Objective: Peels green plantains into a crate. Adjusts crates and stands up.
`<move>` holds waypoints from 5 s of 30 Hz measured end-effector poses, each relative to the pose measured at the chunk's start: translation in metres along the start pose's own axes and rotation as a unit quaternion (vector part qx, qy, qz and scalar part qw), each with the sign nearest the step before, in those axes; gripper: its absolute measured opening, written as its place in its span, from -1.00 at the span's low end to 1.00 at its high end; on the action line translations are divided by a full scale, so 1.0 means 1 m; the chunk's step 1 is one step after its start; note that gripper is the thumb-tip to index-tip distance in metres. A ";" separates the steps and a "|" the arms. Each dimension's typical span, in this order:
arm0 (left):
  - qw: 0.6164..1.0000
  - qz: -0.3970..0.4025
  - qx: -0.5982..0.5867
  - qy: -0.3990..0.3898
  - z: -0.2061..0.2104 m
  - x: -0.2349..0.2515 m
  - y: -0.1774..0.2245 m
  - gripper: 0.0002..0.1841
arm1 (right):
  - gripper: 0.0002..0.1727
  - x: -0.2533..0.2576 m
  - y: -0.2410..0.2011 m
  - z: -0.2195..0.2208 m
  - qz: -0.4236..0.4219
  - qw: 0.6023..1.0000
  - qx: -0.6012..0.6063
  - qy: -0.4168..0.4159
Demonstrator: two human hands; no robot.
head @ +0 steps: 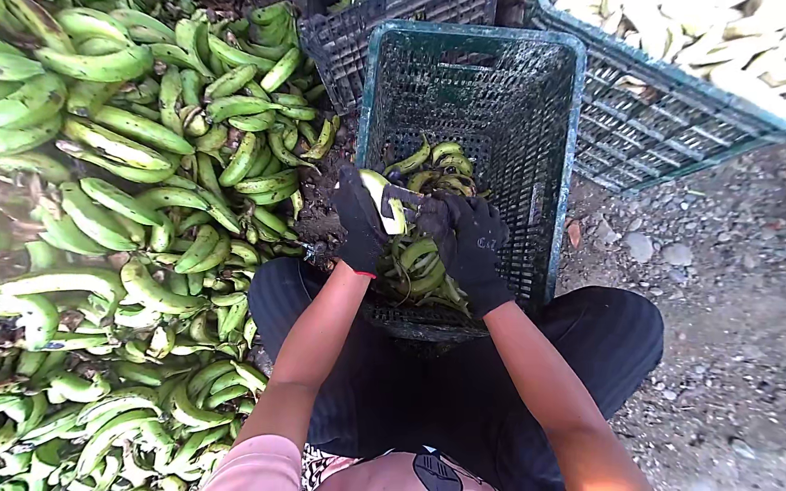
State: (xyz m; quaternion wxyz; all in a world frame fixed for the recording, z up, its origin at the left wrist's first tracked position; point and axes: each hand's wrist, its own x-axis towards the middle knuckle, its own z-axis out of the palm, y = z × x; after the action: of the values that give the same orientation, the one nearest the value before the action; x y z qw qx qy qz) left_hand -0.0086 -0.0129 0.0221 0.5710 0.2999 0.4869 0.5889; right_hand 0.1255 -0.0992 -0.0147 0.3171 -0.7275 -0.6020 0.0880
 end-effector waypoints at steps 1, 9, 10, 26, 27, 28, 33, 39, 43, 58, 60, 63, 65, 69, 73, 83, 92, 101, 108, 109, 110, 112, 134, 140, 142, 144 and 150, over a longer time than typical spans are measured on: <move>0.999 -0.003 -0.004 -0.046 0.000 -0.001 -0.004 -0.52 | -0.25 0.003 0.000 -0.005 0.023 0.999 0.001 -0.025; 0.975 0.005 0.109 -0.194 -0.007 0.000 -0.007 -0.35 | -0.13 0.006 0.009 -0.010 0.000 0.998 -0.067 0.013; 0.974 0.017 0.120 -0.190 -0.008 0.001 -0.007 -0.33 | -0.12 0.006 0.010 -0.008 -0.019 0.996 -0.078 0.035; 0.807 0.182 0.416 -0.378 -0.010 -0.023 -0.005 -0.39 | -0.34 0.018 0.022 -0.041 0.110 0.972 0.160 -0.133; 0.810 0.181 0.407 -0.381 -0.010 -0.025 -0.005 -0.40 | -0.35 0.018 0.022 -0.040 0.113 0.972 0.158 -0.131; 0.811 0.171 0.405 -0.387 -0.011 -0.026 -0.003 -0.40 | -0.35 0.018 0.021 -0.039 0.119 0.971 0.156 -0.134; 0.817 0.140 0.334 -0.449 -0.012 -0.026 -0.012 -0.32 | -0.26 0.023 0.037 -0.028 0.167 0.970 0.139 -0.106; 0.966 -0.087 0.016 -0.242 -0.004 -0.007 -0.005 -0.34 | -0.24 0.011 0.034 -0.021 -0.014 0.999 0.033 -0.034; 0.924 -0.258 -0.145 -0.242 -0.019 0.013 -0.007 -0.39 | 0.01 0.002 0.031 -0.002 -0.137 0.990 -0.017 0.017; 0.956 -0.250 -0.082 -0.134 -0.014 0.009 0.004 -0.62 | 0.00 -0.006 0.021 0.002 -0.147 0.986 -0.038 0.063; 0.981 -0.154 0.036 -0.114 -0.008 0.000 0.001 -0.60 | -0.11 -0.008 0.014 0.001 -0.065 0.998 -0.014 -0.005; 0.960 0.046 0.242 -0.135 -0.009 -0.008 -0.011 -0.41 | -0.32 -0.001 0.009 -0.001 0.068 0.989 0.056 -0.119; 0.929 0.105 0.327 -0.136 -0.004 -0.014 -0.009 -0.36 | -0.32 0.001 0.013 0.003 0.110 0.976 0.116 -0.148; 0.894 0.142 0.354 -0.234 -0.001 -0.034 -0.010 -0.41 | -0.36 0.002 0.023 0.005 0.142 0.946 0.246 -0.154; 0.876 0.159 0.346 -0.297 -0.005 -0.034 -0.014 -0.40 | -0.35 0.001 0.028 0.002 0.130 0.941 0.278 -0.141; 0.939 -0.059 -0.018 -0.340 -0.013 -0.009 -0.006 -0.35 | -0.21 0.003 0.033 -0.010 0.040 0.972 0.216 -0.080; 0.928 -0.157 -0.087 -0.326 -0.023 0.006 0.021 -0.31 | 0.10 -0.008 0.024 -0.008 -0.196 0.980 0.041 -0.019; 0.931 0.083 0.210 -0.287 -0.011 -0.012 -0.014 -0.40 | -0.32 0.006 0.019 0.000 0.081 0.986 0.114 -0.091; 0.890 0.077 0.306 -0.329 -0.004 -0.034 0.002 -0.38 | -0.41 0.014 0.038 -0.007 0.194 0.955 0.211 -0.083; 0.902 0.052 0.267 -0.336 -0.005 -0.030 -0.001 -0.37 | -0.41 0.016 0.044 -0.007 0.181 0.952 0.235 -0.072; 0.912 0.016 0.217 -0.349 -0.007 -0.024 -0.003 -0.34 | -0.38 0.017 0.050 -0.007 0.150 0.950 0.268 -0.059; 0.931 -0.044 0.145 -0.331 -0.009 -0.014 0.001 -0.30 | -0.34 0.018 0.054 -0.012 0.081 0.952 0.291 -0.056; 0.954 -0.124 0.095 -0.254 -0.007 -0.026 -0.020 -0.44 | -0.39 0.021 0.053 -0.013 0.201 0.965 0.170 0.016; 0.952 -0.188 0.077 -0.230 -0.023 -0.007 -0.042 -0.38 | -0.38 0.006 0.057 -0.074 0.151 0.959 0.222 0.085; 0.943 -0.194 0.106 -0.247 -0.028 -0.010 -0.059 -0.49 | -0.33 0.002 0.077 -0.092 0.121 0.934 0.312 0.127; 0.926 -0.215 0.154 -0.270 -0.034 -0.017 -0.075 -0.52 | -0.31 -0.005 0.095 -0.118 0.116 0.902 0.380 0.172; 0.876 -0.292 0.241 -0.299 -0.027 -0.051 -0.105 -0.55 | -0.27 -0.048 0.124 -0.178 0.217 0.857 0.371 0.283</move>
State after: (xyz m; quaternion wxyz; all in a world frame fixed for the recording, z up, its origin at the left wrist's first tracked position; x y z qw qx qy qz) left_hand 0.0152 -0.0816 -0.0726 0.7452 0.4345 0.4855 0.1420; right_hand 0.3057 -0.2165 0.0426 0.6934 -0.6614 -0.2357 0.1618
